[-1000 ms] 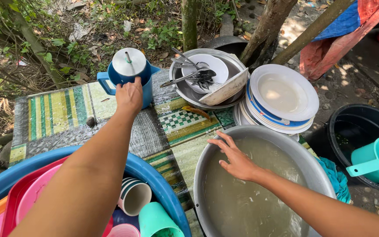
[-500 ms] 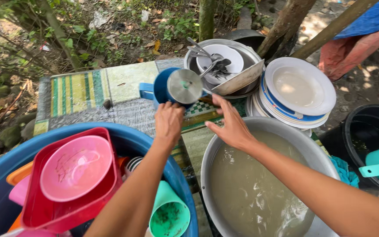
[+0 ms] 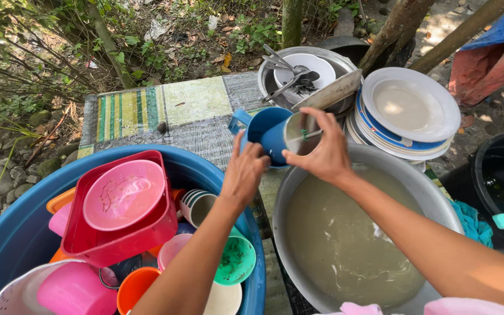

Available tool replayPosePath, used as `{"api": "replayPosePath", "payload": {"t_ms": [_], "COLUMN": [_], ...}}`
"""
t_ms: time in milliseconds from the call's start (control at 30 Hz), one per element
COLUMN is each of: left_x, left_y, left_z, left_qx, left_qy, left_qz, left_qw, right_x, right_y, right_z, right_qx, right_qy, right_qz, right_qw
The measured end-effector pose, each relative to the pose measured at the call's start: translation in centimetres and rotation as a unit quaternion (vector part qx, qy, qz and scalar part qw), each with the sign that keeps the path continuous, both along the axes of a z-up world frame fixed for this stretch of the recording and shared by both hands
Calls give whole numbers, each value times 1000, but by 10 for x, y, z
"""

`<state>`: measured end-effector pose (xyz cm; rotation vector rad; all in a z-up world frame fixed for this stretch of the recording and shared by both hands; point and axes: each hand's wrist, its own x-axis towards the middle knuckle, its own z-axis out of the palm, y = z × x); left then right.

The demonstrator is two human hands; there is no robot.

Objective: The person washes plates, bowls, cups, and a blue pitcher by hand in a large basin of water, then places the washed items into a blue plastic basket.

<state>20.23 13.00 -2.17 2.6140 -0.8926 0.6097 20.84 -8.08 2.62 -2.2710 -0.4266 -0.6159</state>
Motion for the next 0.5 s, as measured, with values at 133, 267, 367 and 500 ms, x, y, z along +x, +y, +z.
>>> {"api": "replayPosePath", "payload": {"t_ms": [133, 267, 367, 500], "left_x": [12, 30, 43, 57], "left_y": [3, 8, 12, 17], "left_z": [15, 13, 5, -14], "left_qx": [-99, -153, -145, -125], "left_qy": [30, 69, 84, 104], "left_qz": [3, 18, 34, 91], "left_qw": [995, 986, 985, 982], "right_x": [-12, -20, -30, -46], "right_y": [-36, -65, -87, -111], "right_z": [5, 7, 16, 32], "right_qx": [124, 297, 381, 430], "right_qy": [-18, 26, 89, 125], "right_qz": [-8, -43, -51, -27], "right_qw": [992, 954, 919, 894]}}
